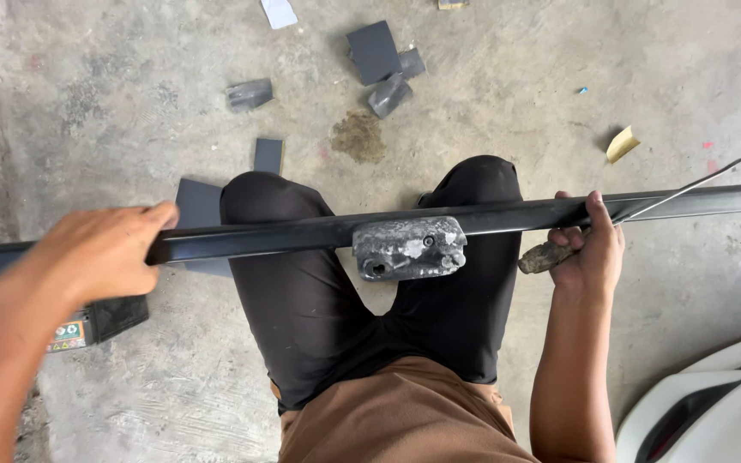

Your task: The person tears a piece of sandpaper into smaller pieces using a metal tool, then scrapes a metal bracket attached to a long metal bar. The sandpaper pieces are set aside, and the scraping continues on the bracket surface.

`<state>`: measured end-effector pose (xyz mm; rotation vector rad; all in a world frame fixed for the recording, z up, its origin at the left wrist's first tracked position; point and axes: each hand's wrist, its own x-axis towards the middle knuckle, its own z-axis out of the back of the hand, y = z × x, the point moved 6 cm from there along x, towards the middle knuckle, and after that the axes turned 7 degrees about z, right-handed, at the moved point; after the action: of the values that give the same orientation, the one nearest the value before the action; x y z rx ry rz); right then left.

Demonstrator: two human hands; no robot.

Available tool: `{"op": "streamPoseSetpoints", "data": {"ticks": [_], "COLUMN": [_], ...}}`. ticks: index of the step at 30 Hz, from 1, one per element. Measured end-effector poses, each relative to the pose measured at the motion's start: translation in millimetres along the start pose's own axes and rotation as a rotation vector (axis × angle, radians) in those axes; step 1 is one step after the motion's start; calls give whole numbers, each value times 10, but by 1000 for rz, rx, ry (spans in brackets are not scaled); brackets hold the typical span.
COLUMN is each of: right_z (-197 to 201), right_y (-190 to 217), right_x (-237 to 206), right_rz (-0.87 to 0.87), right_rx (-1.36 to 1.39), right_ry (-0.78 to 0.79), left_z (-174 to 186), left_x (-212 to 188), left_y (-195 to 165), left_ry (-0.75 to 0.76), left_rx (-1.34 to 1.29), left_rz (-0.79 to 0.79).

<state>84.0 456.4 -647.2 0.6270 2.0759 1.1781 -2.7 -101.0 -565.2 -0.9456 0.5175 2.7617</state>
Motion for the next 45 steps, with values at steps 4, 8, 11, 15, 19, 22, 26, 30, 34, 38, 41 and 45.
{"op": "streamPoseSetpoints", "data": {"ticks": [4,8,11,15,19,22,26,30,34,38,41,45], "right_z": [17,4,23,22,-15,-2,73,134,174,130,96,109], "right_y": [-6,13,74,178,175,141,118,82,34,7,-13,-56], "right_x": [0,-10,-26,-29,45,114,156,151,98,93,143,186], "right_rz": [-21,-28,-23,9,10,8,-1,29,64,32,8,-13], "right_rx": [-35,-46,-62,-163,-159,-127,-139,-128,-65,-51,-59,-56], "right_ry": [-41,-39,-44,34,76,38,26,80,100,160,171,215], "left_z": [418,554,464,600,701,772,742,739,686,644,656,581], "left_x": [-429,-140,220,217,206,251,365,397,336,313,379,401], "left_y": [-945,-1786,-1946,-1921,-1984,-2141,-2344,-2379,-2402,-2373,-2322,-2297], "left_ry": [-652,-595,-331,-445,-339,-231,-20,-23,-131,-285,-292,-319], "left_rx": [-105,-506,-482,-586,-679,-696,-511,-441,-349,-175,-222,-174], "left_rz": [-315,-593,-524,-603,-717,-862,-938,-979,-1013,-994,-995,-960]}}
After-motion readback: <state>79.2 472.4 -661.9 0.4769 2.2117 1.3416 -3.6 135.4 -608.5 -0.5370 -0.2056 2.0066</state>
